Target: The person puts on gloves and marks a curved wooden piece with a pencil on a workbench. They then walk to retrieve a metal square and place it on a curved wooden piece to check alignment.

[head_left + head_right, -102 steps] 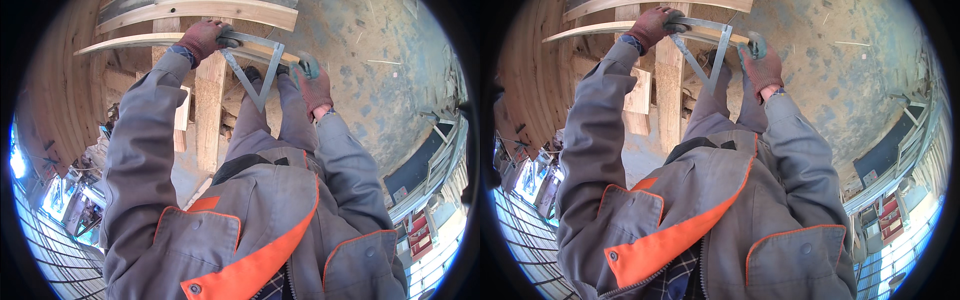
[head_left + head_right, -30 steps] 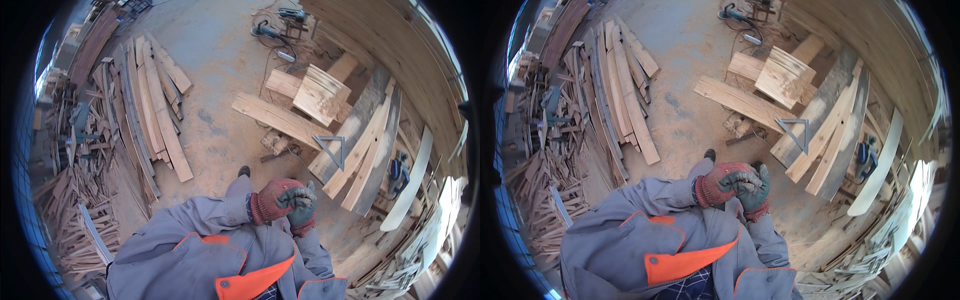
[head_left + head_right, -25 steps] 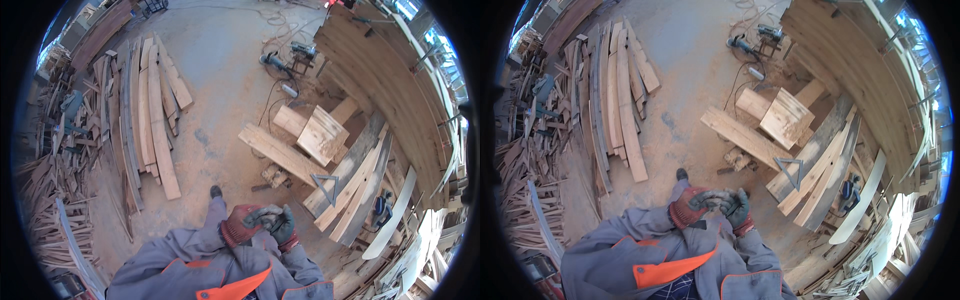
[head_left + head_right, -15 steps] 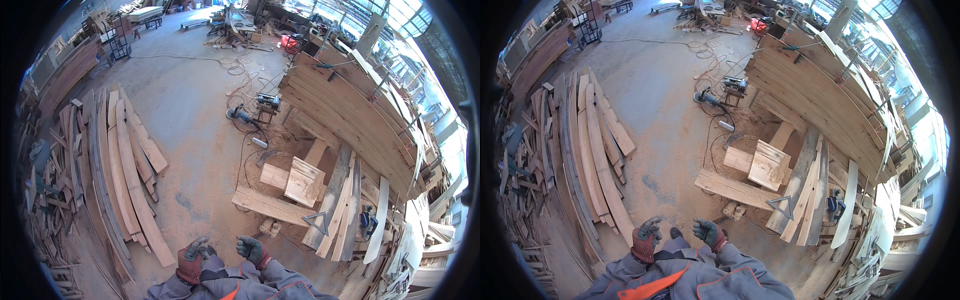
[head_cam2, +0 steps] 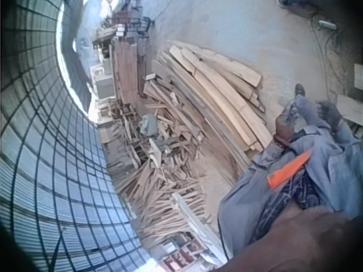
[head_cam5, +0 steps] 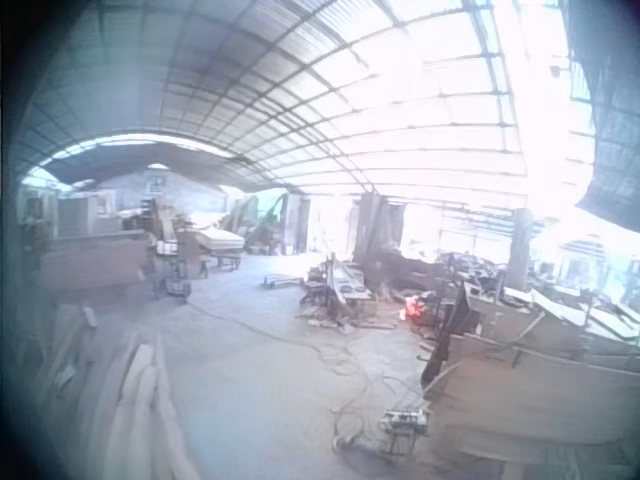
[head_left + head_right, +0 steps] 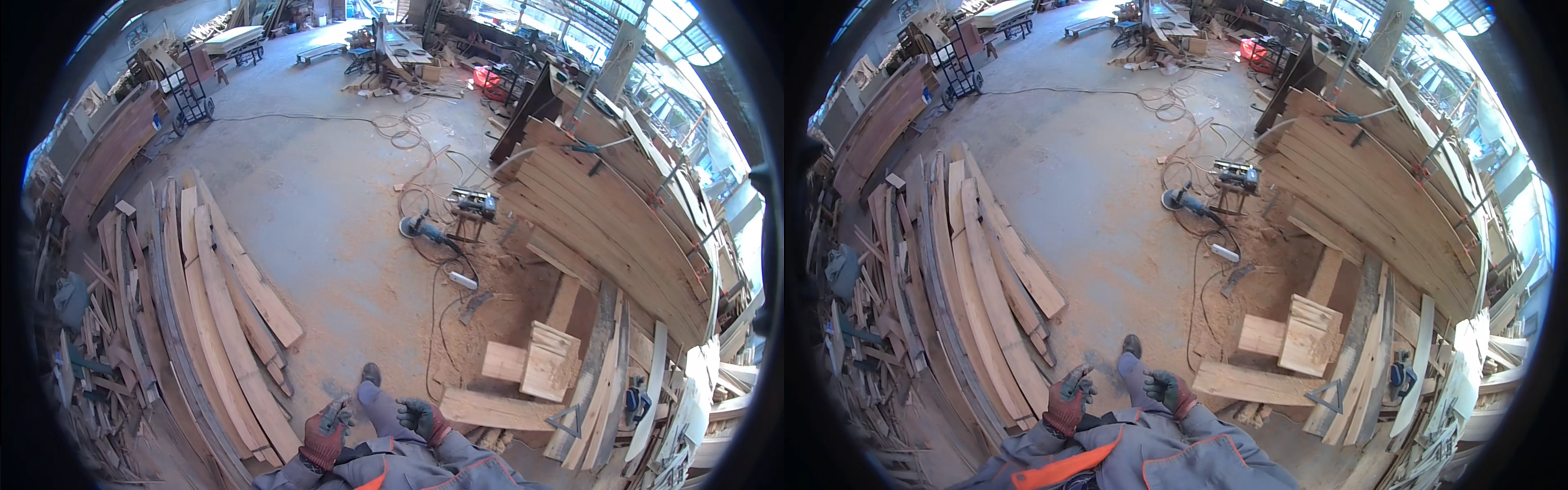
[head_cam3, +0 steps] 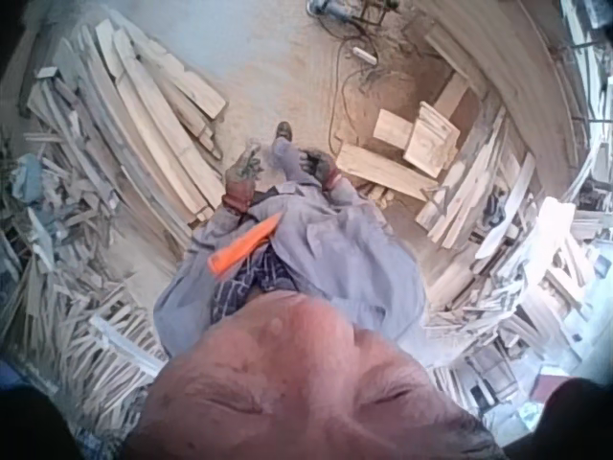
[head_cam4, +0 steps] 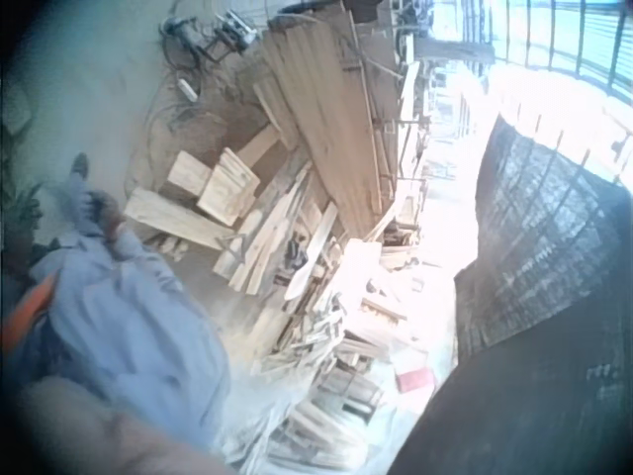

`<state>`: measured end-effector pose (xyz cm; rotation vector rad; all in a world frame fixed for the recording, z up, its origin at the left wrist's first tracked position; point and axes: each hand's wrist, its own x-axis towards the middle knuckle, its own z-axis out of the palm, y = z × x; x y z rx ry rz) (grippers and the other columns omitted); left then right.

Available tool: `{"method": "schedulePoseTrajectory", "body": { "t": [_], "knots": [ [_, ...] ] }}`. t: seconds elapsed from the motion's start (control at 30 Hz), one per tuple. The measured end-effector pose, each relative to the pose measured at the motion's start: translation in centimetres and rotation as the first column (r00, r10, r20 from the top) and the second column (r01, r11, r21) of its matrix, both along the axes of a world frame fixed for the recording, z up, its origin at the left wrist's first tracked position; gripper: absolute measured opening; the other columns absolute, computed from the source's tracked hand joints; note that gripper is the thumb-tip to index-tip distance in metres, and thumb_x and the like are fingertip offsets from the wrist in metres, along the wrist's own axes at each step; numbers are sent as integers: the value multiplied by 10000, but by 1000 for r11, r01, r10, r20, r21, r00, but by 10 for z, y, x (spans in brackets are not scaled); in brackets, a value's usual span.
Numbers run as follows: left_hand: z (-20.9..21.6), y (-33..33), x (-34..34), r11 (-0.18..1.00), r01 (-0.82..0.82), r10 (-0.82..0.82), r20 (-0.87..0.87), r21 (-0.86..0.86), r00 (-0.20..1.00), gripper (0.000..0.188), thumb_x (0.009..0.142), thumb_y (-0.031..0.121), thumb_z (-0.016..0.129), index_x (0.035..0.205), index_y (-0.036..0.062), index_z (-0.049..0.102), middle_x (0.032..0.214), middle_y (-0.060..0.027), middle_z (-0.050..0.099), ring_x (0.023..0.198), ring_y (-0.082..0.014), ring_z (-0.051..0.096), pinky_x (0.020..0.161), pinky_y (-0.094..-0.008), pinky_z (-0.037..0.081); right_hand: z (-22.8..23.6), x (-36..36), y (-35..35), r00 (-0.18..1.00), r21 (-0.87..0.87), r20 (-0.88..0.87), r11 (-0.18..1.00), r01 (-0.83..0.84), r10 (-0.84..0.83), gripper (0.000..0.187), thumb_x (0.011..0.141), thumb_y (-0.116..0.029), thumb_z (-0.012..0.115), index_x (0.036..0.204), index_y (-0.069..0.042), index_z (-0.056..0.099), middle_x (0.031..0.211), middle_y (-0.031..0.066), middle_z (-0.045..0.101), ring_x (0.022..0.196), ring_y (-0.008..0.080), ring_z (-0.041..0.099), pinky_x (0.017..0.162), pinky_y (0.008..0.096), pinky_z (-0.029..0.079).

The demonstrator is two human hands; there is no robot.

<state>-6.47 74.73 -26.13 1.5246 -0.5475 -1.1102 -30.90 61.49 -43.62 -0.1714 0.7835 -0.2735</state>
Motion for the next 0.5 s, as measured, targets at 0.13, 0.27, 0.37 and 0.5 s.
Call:
{"method": "schedulePoseTrajectory", "body": {
  "t": [0.13, 0.27, 0.37, 0.5],
  "knots": [
    [11, -101, 102, 999, -29, 30, 118, -16, 993, 546, 885, -131, 525, 1396, 26, 637, 1012, -63, 749, 882, -110, 704, 795, -265, 575, 23, 117, -121, 996, -88, -54, 994, -71, 66, 356, 1072, -286, 567, 1306, -39, 670, 1053, 107, 750, 936, 223, 736, 855, 376, 613],
    [31, -202, 175, 993, -110, 110, -5, -52, 994, 515, 870, -134, 542, 1355, -3, 656, 1048, -77, 759, 920, -122, 717, 831, -266, 577, 63, 206, -242, 991, -296, -100, 948, -119, 93, 373, 1049, -313, 595, 1286, -31, 659, 1032, 102, 737, 935, 249, 735, 839, 386, 609],
    [37, -278, 222, 989, -43, 62, 130, -142, 990, 521, 870, -134, 548, 1364, -1, 652, 1057, -84, 764, 921, -128, 720, 832, -264, 577, 60, 254, -335, 980, -281, -169, 948, -152, 107, 394, 1047, -341, 600, 1287, -33, 654, 1017, 91, 731, 928, 243, 734, 822, 377, 603],
    [24, -403, 305, 979, 171, -155, 140, -114, 978, 535, 867, -77, 610, 1387, 38, 656, 1080, -84, 783, 928, -116, 730, 817, -266, 579, 22, 294, -441, 941, -262, -339, 960, -101, 7, 391, 1036, -345, 606, 1268, -35, 664, 1006, 80, 730, 912, 235, 734, 800, 360, 594]
  ]
}}
